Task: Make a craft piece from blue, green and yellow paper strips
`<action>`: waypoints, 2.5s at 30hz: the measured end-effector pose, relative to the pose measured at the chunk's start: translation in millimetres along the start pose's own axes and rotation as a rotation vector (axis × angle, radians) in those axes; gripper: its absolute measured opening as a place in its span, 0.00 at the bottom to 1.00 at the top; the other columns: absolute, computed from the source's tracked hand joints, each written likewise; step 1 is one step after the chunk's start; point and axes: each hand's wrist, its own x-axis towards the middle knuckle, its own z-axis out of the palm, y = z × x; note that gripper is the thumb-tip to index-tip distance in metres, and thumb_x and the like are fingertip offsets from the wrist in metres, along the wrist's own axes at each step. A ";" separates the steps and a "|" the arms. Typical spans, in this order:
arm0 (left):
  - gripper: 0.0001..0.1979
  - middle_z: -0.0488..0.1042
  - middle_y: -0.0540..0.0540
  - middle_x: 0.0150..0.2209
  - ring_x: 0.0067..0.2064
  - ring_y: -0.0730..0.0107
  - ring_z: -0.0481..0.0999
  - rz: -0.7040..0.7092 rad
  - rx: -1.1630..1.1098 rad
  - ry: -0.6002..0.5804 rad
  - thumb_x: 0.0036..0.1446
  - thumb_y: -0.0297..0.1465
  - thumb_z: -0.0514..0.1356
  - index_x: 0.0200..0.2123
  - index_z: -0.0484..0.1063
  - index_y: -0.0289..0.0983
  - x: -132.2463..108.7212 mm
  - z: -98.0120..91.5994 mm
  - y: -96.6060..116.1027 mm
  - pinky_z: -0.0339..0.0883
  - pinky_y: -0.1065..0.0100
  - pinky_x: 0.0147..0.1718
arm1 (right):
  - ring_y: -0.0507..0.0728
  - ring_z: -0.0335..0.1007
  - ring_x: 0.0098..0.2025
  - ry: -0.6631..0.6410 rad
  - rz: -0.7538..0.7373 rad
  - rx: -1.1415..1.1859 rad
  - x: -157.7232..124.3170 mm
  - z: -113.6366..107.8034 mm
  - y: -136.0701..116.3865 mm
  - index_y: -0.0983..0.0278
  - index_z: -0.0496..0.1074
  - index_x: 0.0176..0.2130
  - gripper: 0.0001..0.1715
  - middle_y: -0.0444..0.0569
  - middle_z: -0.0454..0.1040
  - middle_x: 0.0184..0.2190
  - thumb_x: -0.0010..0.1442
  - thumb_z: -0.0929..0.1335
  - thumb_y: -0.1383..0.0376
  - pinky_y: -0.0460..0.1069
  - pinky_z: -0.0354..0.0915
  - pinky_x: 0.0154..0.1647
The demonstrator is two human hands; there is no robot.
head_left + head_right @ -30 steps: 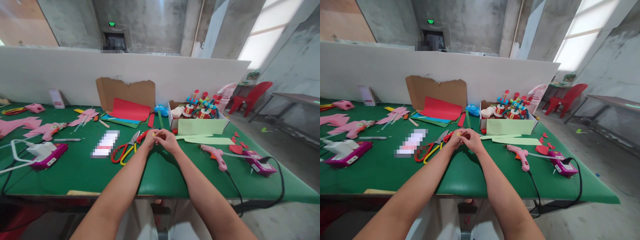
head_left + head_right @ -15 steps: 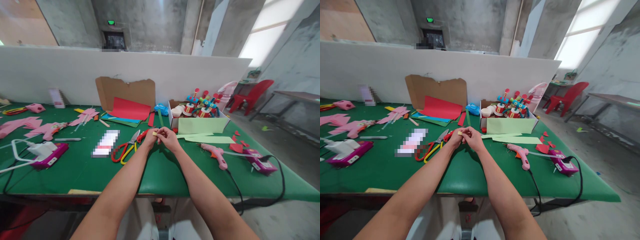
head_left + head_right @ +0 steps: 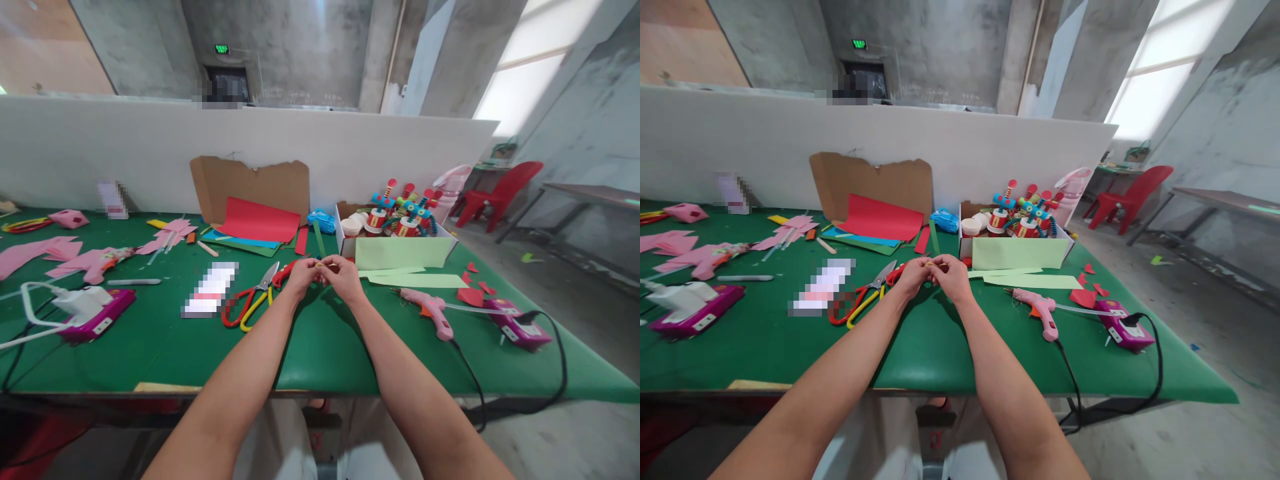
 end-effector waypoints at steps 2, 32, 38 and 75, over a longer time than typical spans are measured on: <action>0.09 0.65 0.53 0.15 0.18 0.79 0.61 0.004 0.007 0.008 0.34 0.33 0.63 0.21 0.69 0.33 1.0 -1.0 -0.9 0.53 0.74 0.19 | 0.50 0.61 0.16 0.006 -0.015 -0.024 0.1 0.4 0.9 0.62 0.67 0.26 0.11 0.39 0.65 0.15 0.47 0.70 0.57 0.46 0.60 0.19; 0.08 0.66 0.51 0.17 0.19 0.78 0.61 -0.010 0.032 0.048 0.32 0.31 0.61 0.21 0.71 0.32 -2.0 0.8 4.2 0.53 0.74 0.19 | 0.49 0.60 0.13 -0.071 -0.039 -0.143 -4.9 1.5 -0.7 0.62 0.71 0.23 0.13 0.39 0.66 0.13 0.50 0.69 0.55 0.44 0.56 0.16; 0.08 0.65 0.53 0.16 0.18 0.80 0.59 -0.012 0.025 0.043 0.33 0.30 0.60 0.22 0.71 0.33 -1.1 0.2 1.4 0.51 0.74 0.19 | 0.50 0.62 0.17 -0.087 -0.104 -0.159 -5.0 0.9 -3.5 0.62 0.70 0.24 0.13 0.40 0.66 0.14 0.53 0.67 0.56 0.45 0.59 0.21; 0.09 0.62 0.54 0.14 0.18 0.80 0.58 -0.024 0.023 0.060 0.34 0.32 0.61 0.21 0.71 0.33 -3.6 3.7 9.7 0.51 0.75 0.19 | 0.49 0.59 0.20 -0.109 -0.114 -0.188 -3.2 0.5 -2.1 0.63 0.66 0.21 0.19 0.41 0.65 0.17 0.56 0.64 0.53 0.44 0.55 0.19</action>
